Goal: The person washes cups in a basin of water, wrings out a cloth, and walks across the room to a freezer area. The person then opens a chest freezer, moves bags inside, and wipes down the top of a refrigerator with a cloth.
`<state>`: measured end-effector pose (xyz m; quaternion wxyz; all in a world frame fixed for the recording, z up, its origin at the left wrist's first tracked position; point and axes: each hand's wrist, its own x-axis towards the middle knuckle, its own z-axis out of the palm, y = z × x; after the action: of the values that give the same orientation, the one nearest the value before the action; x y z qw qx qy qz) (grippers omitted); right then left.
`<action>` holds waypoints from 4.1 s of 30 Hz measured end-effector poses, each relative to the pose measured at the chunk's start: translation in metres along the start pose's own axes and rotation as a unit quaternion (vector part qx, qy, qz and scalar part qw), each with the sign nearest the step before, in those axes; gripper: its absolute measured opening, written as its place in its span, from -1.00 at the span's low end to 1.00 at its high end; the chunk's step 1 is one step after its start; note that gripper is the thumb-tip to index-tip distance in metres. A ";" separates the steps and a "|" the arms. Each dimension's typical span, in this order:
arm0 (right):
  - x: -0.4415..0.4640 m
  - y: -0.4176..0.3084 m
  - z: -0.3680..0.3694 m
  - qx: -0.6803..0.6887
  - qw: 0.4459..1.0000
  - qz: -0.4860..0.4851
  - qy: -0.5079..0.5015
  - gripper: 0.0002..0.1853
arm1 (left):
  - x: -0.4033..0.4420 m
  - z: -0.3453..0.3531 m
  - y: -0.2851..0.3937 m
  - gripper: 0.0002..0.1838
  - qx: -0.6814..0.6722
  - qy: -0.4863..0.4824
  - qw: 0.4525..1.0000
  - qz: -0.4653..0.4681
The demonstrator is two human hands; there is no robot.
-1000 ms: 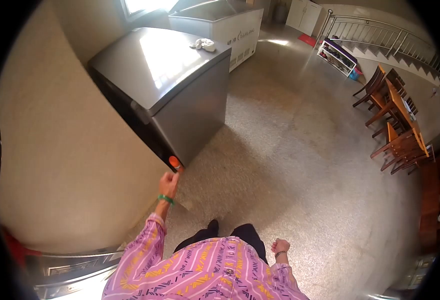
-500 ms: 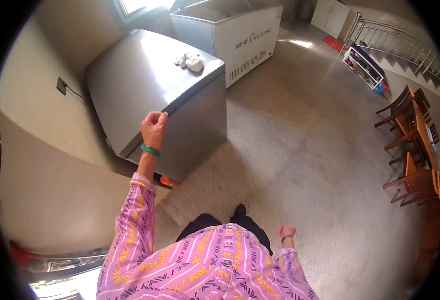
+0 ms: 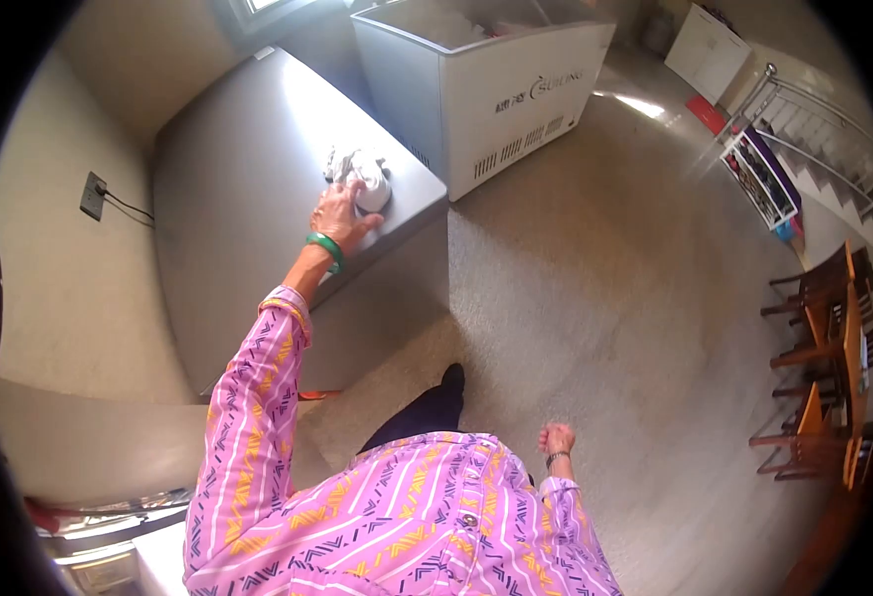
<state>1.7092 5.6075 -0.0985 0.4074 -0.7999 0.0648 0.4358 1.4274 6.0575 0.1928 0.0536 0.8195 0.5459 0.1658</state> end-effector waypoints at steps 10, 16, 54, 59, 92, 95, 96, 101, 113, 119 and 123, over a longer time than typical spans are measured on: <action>0.038 -0.067 -0.021 0.094 0.992 0.063 0.062 -0.96 | 0.106 -0.024 -0.033 -0.88 -0.099 0.147 0.981 0.073; 0.122 -0.130 -0.007 0.037 0.995 0.098 -0.002 -0.95 | 0.151 -0.093 -0.032 -0.91 -0.262 0.090 0.960 0.032; -0.141 -0.678 0.475 -0.017 0.600 -0.216 -0.770 -0.54 | 0.257 -0.109 0.010 -0.80 -0.725 0.244 0.618 -0.180; -0.182 -0.701 0.490 -0.023 0.553 -0.367 -0.747 -0.77 | 0.243 -0.104 -0.004 -0.67 -0.661 0.265 0.675 -0.192; -0.277 -0.764 0.635 -0.127 0.385 -0.339 -0.849 -0.80 | 0.099 -0.162 -0.063 -0.81 -0.496 0.683 0.485 -0.228; -0.298 -0.748 0.644 -0.086 0.411 -0.239 -0.876 -0.80 | 0.072 -0.168 -0.065 -0.75 -0.531 0.662 0.494 -0.189; -0.302 -0.746 0.647 -0.067 0.402 -0.227 -0.885 -0.80 | 0.074 -0.171 -0.058 -0.74 -0.549 0.684 0.435 -0.202; -0.310 -0.738 0.673 -0.041 0.427 -0.123 -0.895 -0.84 | 0.008 -0.159 -0.066 -0.84 -0.627 0.649 0.417 -0.113; -0.269 -0.687 0.687 -0.252 0.286 -0.122 -0.916 -0.70 | 0.020 -0.182 -0.015 -0.89 -0.405 0.755 0.489 -0.163; -0.239 -0.637 0.670 -0.405 -0.125 -0.577 -0.698 -0.76 | 0.038 -0.191 -0.023 -0.81 -0.460 0.714 0.506 -0.153; -0.276 -0.627 0.632 -0.368 -0.030 -0.490 -0.789 -0.56 | 0.076 -0.207 -0.004 -0.75 -0.514 0.671 0.520 -0.123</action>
<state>1.4207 6.3994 0.3000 0.0418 -0.1864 0.8761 -0.4426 1.3823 6.1090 0.4030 0.1032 0.2205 0.3352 0.9102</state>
